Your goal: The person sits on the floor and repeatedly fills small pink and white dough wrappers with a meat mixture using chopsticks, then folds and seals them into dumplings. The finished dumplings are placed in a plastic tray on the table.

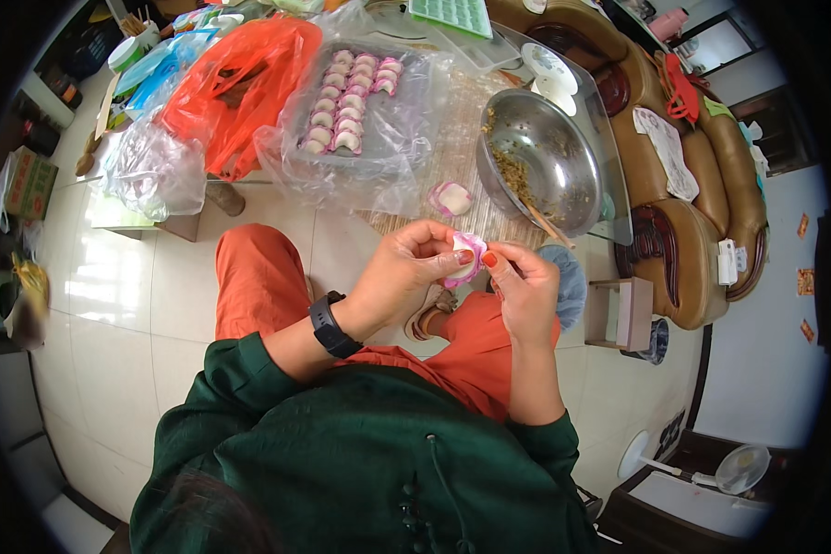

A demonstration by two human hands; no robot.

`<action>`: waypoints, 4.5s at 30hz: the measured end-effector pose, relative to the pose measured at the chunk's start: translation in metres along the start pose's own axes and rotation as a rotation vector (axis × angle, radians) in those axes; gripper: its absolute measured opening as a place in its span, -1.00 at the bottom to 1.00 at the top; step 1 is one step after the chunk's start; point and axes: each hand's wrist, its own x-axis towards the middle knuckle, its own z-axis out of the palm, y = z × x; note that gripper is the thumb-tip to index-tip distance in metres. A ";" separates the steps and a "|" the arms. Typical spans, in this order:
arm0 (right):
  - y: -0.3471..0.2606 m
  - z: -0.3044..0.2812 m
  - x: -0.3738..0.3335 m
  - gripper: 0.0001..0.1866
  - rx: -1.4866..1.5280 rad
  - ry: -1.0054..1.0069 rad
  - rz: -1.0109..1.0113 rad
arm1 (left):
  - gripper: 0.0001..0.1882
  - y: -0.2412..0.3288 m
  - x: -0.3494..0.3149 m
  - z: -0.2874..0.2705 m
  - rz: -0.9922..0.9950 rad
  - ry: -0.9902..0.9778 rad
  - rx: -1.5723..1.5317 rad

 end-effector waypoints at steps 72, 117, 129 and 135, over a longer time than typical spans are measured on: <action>-0.004 0.003 0.001 -0.88 -0.036 -0.373 0.257 | -0.88 0.003 -0.018 -0.030 -0.384 -0.053 0.255; -0.025 0.083 0.055 -0.71 -0.693 -0.138 -0.413 | -0.43 0.012 0.047 -0.015 0.008 0.243 -0.433; 0.010 0.120 0.112 -0.75 -0.513 -0.126 -0.270 | -0.38 0.018 0.079 -0.074 0.168 0.211 -0.541; 0.047 0.119 0.223 -0.79 -0.526 -0.044 -0.082 | -0.47 0.030 0.065 -0.109 0.260 0.277 -0.294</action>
